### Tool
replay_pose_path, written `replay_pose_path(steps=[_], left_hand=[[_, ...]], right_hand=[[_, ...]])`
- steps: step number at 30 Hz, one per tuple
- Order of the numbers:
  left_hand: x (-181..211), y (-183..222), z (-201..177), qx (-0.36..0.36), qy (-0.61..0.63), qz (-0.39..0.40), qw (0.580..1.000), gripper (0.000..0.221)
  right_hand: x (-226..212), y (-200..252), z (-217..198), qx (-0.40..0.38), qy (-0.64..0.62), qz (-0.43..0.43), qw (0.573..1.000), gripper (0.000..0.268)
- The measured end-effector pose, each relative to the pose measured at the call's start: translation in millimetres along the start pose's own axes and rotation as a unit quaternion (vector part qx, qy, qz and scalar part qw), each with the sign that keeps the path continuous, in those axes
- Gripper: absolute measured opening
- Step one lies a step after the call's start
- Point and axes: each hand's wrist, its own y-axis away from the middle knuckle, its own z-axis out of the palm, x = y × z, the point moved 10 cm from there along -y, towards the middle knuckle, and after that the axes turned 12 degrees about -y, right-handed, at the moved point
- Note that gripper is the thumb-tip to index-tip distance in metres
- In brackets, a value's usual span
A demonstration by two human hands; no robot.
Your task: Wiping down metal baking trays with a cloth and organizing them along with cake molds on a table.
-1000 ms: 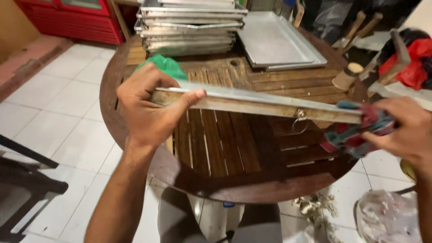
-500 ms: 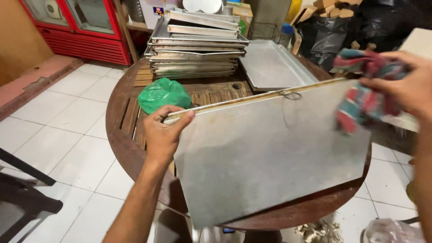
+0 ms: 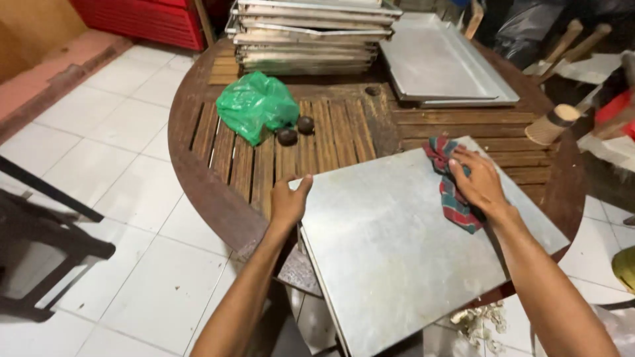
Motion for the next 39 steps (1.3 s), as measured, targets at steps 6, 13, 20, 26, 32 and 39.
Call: replay_pose_path(steps=[6,13,20,26,32,39], left_hand=[[75,42,-31,-0.039,-0.18,0.069,0.98,0.049],[75,40,-27,-0.009,-0.202,0.13,0.971,0.029],[60,24,-20,0.089,-0.171,0.181,0.964,0.011],[57,31,-36,0.046,-0.223,0.131,0.965,0.013],[67,32,-28,0.055,-0.213,0.135,0.966,0.016],[73,3,-11,0.092,-0.271,0.16,0.945,0.018]], right_hand=[[27,-5,9,-0.005,0.061,0.013,0.998,0.038],[-25,-9,34,-0.012,0.093,0.019,0.995,0.041],[-293,36,136,-0.089,-0.075,-0.151,0.982,0.037],[-198,25,103,-0.091,-0.152,-0.2,0.964,0.027],[30,13,-32,0.016,0.108,-0.012,0.994,0.04],[-239,29,87,-0.099,-0.083,-0.171,0.977,0.044]])
